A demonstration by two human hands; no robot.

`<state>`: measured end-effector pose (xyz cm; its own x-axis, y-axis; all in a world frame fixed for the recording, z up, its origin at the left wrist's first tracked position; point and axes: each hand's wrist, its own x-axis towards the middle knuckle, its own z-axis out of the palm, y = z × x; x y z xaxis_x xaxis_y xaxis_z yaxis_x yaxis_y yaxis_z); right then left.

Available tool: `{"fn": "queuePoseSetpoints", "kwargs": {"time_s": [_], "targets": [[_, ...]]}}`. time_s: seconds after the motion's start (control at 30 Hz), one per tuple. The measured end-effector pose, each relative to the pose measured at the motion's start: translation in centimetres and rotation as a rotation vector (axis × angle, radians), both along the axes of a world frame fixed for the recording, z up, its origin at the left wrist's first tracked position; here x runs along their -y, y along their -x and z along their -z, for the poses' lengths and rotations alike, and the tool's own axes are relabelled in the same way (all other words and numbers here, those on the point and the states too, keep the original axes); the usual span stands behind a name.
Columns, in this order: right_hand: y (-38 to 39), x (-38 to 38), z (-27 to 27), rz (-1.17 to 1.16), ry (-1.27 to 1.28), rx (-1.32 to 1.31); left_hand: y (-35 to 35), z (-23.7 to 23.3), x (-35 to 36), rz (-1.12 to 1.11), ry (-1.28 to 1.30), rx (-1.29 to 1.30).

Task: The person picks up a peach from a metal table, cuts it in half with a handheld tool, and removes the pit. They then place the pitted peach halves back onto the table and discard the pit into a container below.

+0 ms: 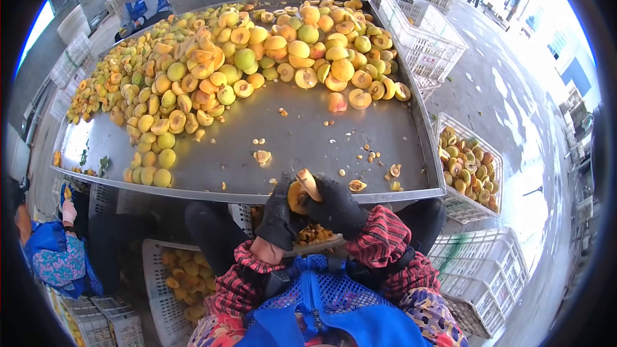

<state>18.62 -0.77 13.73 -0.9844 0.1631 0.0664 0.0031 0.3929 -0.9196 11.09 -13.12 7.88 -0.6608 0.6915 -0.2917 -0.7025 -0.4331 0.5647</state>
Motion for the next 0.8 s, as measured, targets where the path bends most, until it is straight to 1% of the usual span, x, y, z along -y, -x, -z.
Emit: {"fn": "queuePoseSetpoints", "kwargs": {"time_s": [0.03,0.1,0.13,0.2,0.23,0.33,0.43,0.53,0.63,0.73,0.8], "targets": [[-0.5,0.0,-0.5,-0.099,0.174,0.048,0.9,3.0,0.0,0.0,0.052,-0.246],[-2.3,-0.3,-2.1,-0.301,0.522,0.151,1.7,-0.2,1.0,0.012,-0.251,0.396],[-2.3,-0.6,-2.2,-0.248,0.426,0.269,2.0,-1.6,1.1,-0.02,-0.244,0.407],[-2.4,-0.8,-2.4,-0.132,0.24,0.503,2.1,-2.8,1.6,-0.079,-0.219,0.433],[-2.8,-0.9,-2.5,-0.099,0.234,0.524,2.1,-3.2,1.6,-0.083,-0.219,0.426],[-3.1,0.1,0.7,-0.077,-0.102,0.089,1.7,-1.7,1.9,0.047,-0.39,0.35],[-2.8,0.5,1.2,-0.115,-0.269,0.125,0.8,-2.3,1.5,0.005,-0.252,0.273],[-2.7,1.0,0.7,-0.077,-0.251,0.181,0.8,-1.3,1.6,0.05,-0.292,0.275],[-2.6,1.3,-0.5,-0.084,-0.297,0.183,0.6,-0.8,1.5,0.006,-0.301,0.305],[-2.5,1.6,1.1,-0.063,-0.345,0.168,0.7,0.0,1.5,0.022,-0.347,0.295],[-2.3,1.7,0.7,-0.116,-0.352,0.19,0.8,0.2,1.5,0.036,-0.351,0.307]]}}
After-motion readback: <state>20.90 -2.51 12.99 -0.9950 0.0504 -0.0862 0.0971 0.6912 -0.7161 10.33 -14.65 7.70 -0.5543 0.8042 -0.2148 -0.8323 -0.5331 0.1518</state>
